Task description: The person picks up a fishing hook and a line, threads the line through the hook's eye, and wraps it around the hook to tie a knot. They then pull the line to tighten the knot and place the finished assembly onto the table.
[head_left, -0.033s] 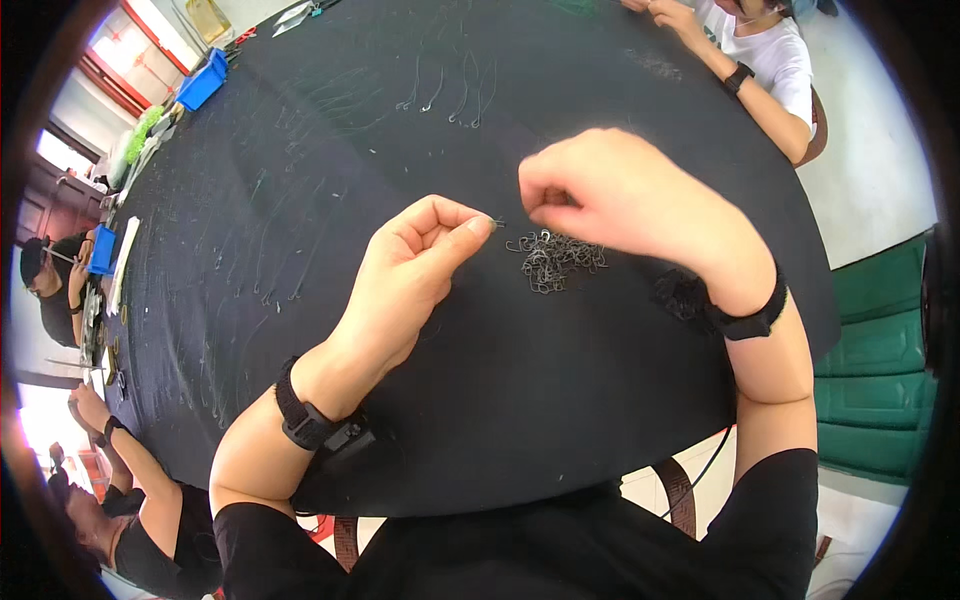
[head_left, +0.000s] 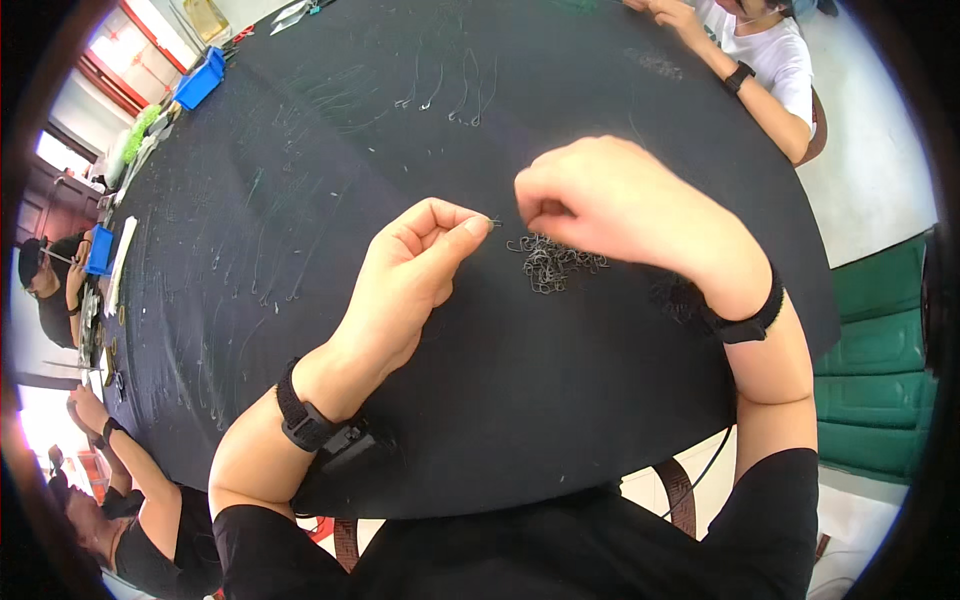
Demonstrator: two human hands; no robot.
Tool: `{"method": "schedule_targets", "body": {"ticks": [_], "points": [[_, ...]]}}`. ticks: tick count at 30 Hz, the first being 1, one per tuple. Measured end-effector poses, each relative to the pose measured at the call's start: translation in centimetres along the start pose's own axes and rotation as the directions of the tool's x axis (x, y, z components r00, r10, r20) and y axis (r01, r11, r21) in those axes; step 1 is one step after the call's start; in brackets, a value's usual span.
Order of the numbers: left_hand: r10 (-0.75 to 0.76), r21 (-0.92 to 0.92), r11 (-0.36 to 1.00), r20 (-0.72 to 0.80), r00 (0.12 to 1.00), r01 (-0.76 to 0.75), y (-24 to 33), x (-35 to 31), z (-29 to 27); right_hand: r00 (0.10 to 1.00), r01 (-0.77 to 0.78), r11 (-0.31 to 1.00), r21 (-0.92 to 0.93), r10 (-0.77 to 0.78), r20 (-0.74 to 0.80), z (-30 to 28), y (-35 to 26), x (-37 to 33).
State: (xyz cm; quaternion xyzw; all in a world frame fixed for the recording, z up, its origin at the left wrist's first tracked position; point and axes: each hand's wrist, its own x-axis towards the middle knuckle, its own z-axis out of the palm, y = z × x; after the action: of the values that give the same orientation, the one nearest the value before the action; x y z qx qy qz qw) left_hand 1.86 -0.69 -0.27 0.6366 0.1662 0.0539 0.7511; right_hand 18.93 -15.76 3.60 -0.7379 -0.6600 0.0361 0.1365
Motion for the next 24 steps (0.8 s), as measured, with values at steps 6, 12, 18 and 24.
{"method": "schedule_targets", "body": {"ticks": [6,12,18,24], "points": [[0.021,-0.182,0.983,-0.022,1.0,-0.025,-1.4,0.1,-0.7,0.998,0.055,0.998,-0.027,-0.056,-0.023,2.7,-0.6,-0.6],[0.035,-0.297,0.954,-0.036,0.999,-0.044,-1.7,0.1,-0.7,0.999,0.044,0.992,-0.115,-0.043,0.019,2.7,-1.8,-0.1],[0.051,-0.287,0.956,-0.054,0.997,-0.065,-1.5,0.1,-0.7,0.999,0.029,0.969,0.246,-0.04,0.038,0.5,-2.1,0.0],[0.095,-0.148,0.984,-0.057,0.994,-0.103,-1.2,-0.2,-0.8,1.0,-0.014,0.869,0.494,0.025,-0.015,-0.2,-2.3,0.3]]}}
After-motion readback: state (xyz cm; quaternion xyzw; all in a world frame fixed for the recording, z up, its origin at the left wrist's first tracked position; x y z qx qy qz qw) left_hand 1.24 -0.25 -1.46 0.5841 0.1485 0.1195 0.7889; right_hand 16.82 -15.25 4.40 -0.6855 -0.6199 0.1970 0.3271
